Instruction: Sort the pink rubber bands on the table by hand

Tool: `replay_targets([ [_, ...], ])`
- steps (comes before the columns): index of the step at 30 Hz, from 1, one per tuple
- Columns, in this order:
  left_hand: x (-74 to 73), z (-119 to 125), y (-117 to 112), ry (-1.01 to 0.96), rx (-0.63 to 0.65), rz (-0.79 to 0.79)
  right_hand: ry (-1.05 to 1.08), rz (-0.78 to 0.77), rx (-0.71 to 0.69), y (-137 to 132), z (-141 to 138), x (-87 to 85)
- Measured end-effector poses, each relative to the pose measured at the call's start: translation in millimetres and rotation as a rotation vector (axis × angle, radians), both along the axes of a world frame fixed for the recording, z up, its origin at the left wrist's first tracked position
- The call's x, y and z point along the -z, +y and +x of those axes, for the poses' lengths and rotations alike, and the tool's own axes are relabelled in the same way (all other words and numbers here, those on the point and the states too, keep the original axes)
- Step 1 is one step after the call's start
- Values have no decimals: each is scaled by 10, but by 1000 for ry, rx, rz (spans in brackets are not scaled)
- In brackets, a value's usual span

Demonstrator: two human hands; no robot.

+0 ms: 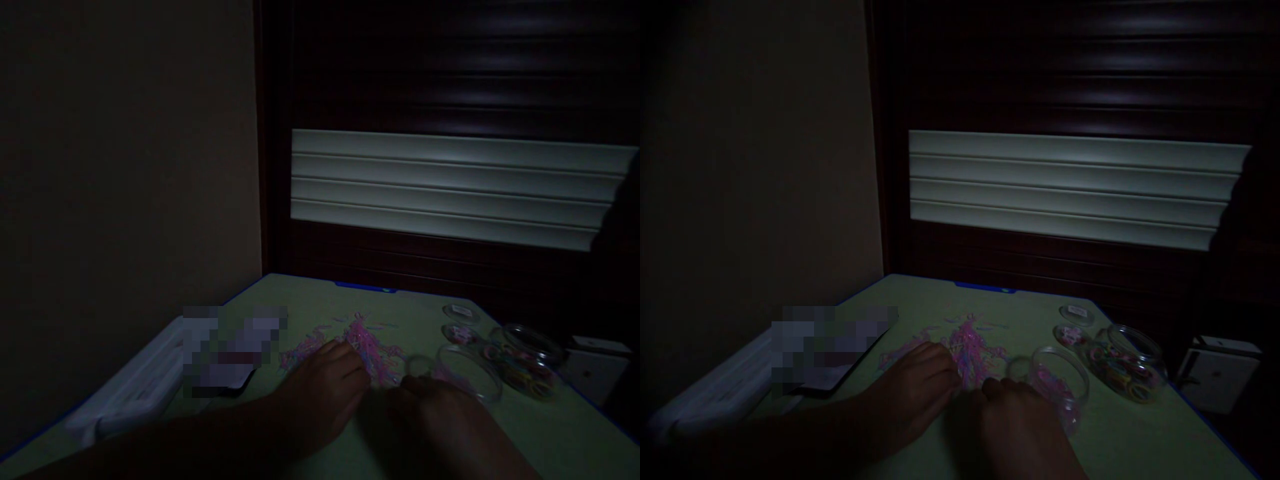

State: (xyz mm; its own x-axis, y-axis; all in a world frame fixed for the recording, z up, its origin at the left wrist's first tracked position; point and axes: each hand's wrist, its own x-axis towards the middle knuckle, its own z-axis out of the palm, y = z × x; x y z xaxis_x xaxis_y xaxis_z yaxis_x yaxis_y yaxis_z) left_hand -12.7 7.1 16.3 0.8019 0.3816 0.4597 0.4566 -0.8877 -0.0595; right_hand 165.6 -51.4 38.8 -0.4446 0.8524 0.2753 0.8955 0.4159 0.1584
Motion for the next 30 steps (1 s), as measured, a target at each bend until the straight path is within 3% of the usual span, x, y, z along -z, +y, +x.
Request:
replay_targets([
  [8,8,11,13,35,-71,-17,3,-36,10,36,30,29],
  [14,-10,37,-29,114,-201,52,8,-51,16,62,34,57],
  [24,-25,7,46,265,-438,159,-2,-150,57,26,5,-60],
  [30,-60,23,28,296,-446,104,21,-153,56,10,9,-61],
])
